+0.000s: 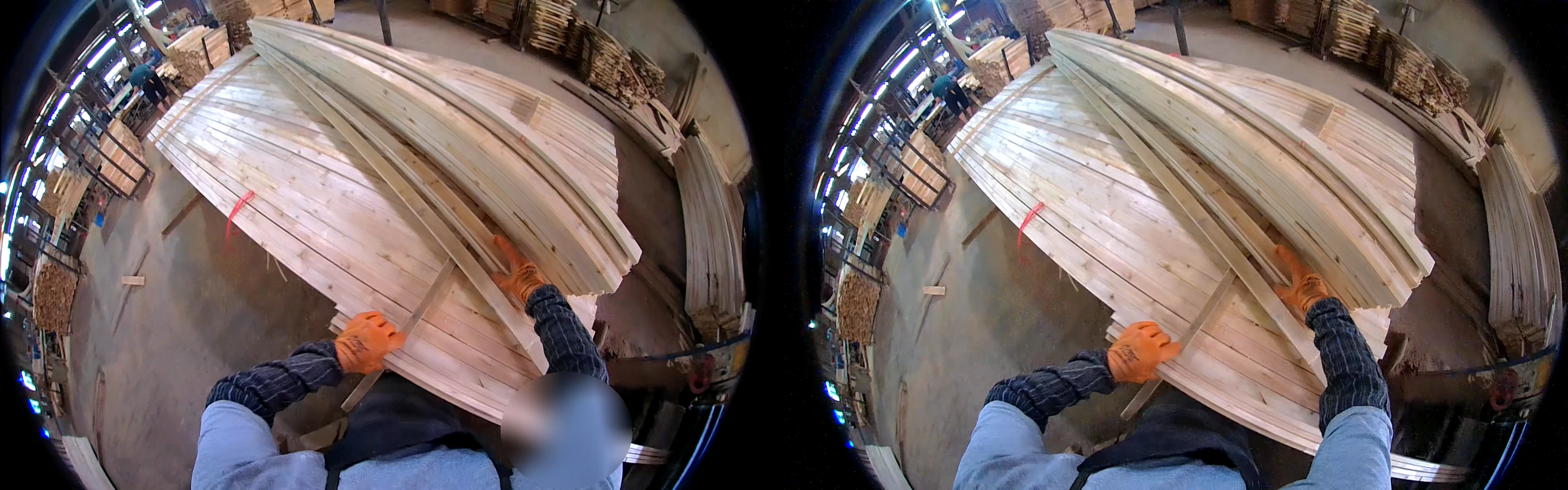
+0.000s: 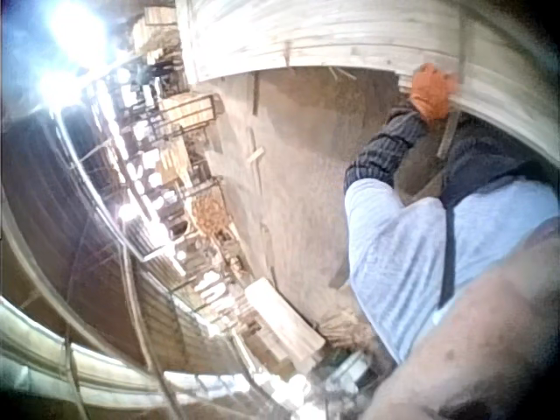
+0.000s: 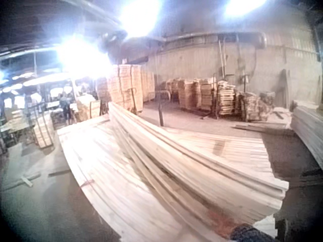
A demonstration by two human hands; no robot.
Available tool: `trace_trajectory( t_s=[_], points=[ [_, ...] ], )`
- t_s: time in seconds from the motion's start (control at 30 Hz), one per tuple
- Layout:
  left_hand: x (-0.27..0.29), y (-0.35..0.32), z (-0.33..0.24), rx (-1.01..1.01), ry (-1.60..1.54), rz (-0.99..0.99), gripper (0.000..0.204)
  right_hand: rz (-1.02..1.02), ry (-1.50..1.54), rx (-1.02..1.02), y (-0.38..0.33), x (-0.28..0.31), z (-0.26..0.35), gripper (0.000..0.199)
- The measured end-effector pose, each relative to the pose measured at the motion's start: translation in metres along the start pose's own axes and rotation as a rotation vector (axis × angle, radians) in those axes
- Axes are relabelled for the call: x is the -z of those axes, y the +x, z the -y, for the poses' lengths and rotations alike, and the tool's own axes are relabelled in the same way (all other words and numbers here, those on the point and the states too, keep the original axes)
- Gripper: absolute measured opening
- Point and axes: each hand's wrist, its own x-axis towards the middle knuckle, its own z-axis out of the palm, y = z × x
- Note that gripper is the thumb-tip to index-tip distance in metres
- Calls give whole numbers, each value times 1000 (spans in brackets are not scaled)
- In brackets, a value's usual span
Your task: The person repeatedly picks up long wooden planks from a pile, carries them to a machine, and stacks them onto a conveyor belt. The person then returns to the pile to repeat the process, occasionally adjusting the stack with a red strap.
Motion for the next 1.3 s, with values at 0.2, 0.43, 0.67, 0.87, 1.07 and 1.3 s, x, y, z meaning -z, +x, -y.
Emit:
trace_trajectory(
  t_s=[0.2, 0.43, 0.67, 0.87, 1.07, 1.3],
  points=[
    [-23, 56, -27, -185, -181, -46, 74, -32, -88, -83, -16, -13, 1, 95],
    [-33, 82, 73, 205, -973, -412, 63, 49, -50, -240, -173, 9, -50, 90],
    [-32, 211, 196, 595, -1647, -801, 65, -33, 50, -222, -168, 11, -59, 64],
    [-73, 264, 263, 1191, -1191, -1072, 56, 65, -6, -283, -2, -3, 3, 64],
    [-60, 199, 238, 1023, -1274, -1218, 54, 124, -149, -328, -26, -19, 16, 90],
    [-58, 220, 199, 1167, -1064, -1387, 44, -289, -184, -222, -101, -40, 28, 51]
  ],
)
